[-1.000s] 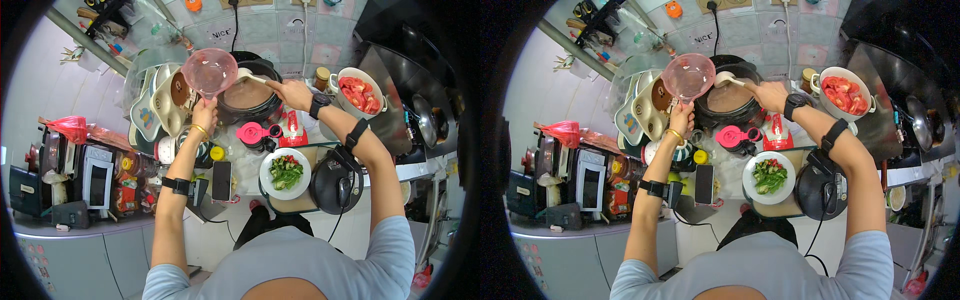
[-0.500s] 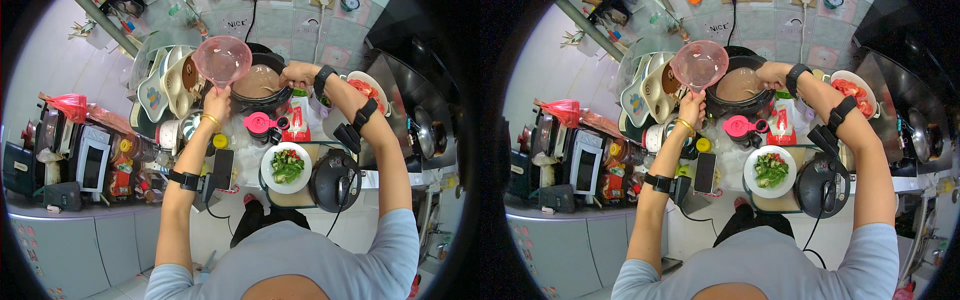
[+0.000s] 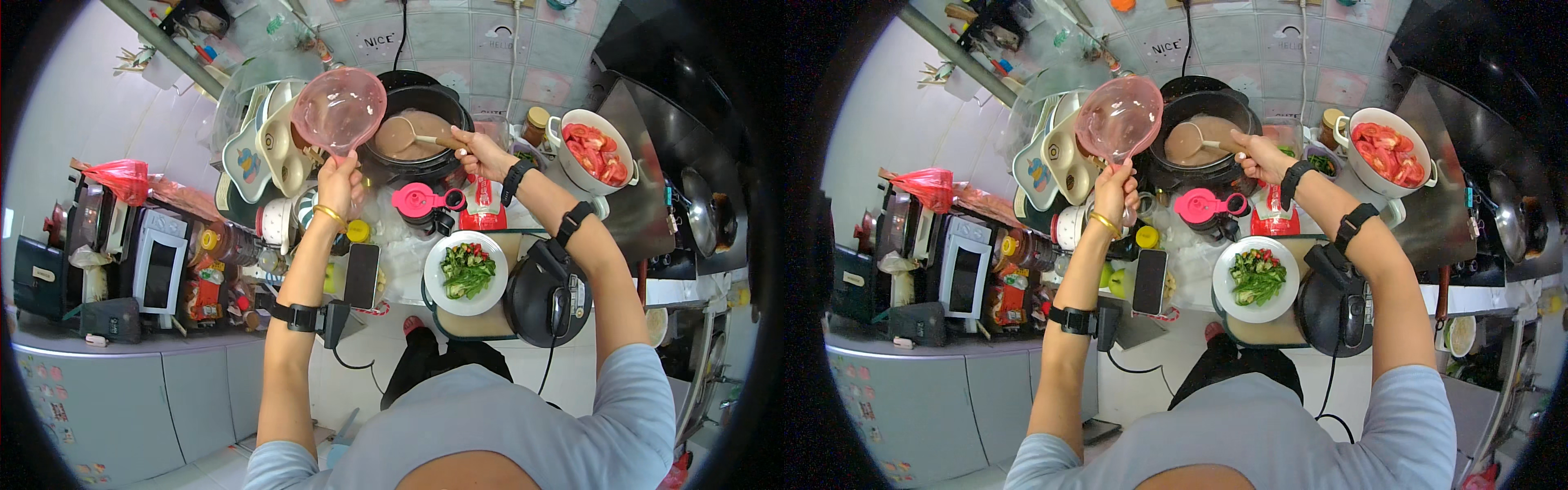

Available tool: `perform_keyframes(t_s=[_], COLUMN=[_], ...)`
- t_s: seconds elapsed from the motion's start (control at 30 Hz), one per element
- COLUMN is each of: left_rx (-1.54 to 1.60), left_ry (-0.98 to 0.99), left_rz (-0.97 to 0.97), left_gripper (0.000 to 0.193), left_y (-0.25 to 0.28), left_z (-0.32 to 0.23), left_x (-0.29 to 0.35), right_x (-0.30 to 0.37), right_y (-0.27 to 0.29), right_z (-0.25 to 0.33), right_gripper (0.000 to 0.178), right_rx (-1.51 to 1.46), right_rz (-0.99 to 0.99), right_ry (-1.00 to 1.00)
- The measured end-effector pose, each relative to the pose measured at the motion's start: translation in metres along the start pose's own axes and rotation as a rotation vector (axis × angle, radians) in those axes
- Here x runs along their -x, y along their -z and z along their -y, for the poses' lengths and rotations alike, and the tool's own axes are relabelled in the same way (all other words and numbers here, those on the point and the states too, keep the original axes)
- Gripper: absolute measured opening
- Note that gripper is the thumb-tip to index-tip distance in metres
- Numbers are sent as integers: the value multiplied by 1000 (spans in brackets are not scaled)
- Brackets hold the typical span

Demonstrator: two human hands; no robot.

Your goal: Prepare a flour mixture and add it to a pot while cooking.

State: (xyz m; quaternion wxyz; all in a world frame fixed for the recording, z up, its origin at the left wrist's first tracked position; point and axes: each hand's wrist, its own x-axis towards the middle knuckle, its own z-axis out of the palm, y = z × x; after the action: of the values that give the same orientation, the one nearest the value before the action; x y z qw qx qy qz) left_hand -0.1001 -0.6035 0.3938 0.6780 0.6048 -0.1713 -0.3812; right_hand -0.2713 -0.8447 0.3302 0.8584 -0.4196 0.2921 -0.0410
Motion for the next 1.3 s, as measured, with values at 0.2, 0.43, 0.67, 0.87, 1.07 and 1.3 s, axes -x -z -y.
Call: perform_keyframes(t_s=[0.2, 0.43, 0.67, 0.87, 1.07, 1.3], left_rx=[-17, 11, -212, -801, -635, -542], left_ry=[-10, -2, -99, -310, -168, 222], left_rz=[-19, -6, 7, 25, 395, 916], left_gripper=[25, 22, 19, 32, 18, 15], left_y=[-15, -41, -28, -32, -83, -215], left_z=[2, 4, 26, 50, 91, 104], left_x=[10, 52, 105, 159, 223, 328], right_x=[19, 10, 49, 163, 293, 473], right_y=[-3, 7, 4, 0, 24, 100], right_z=[3, 7, -16, -65, -136, -197], right_gripper=[39, 57, 67, 53, 45, 30], right_rx=[275, 148, 194, 73, -101, -372], right_rz=[-88, -20, -93, -217, -531, -899], right_ry=[147, 13, 103, 356, 571, 700])
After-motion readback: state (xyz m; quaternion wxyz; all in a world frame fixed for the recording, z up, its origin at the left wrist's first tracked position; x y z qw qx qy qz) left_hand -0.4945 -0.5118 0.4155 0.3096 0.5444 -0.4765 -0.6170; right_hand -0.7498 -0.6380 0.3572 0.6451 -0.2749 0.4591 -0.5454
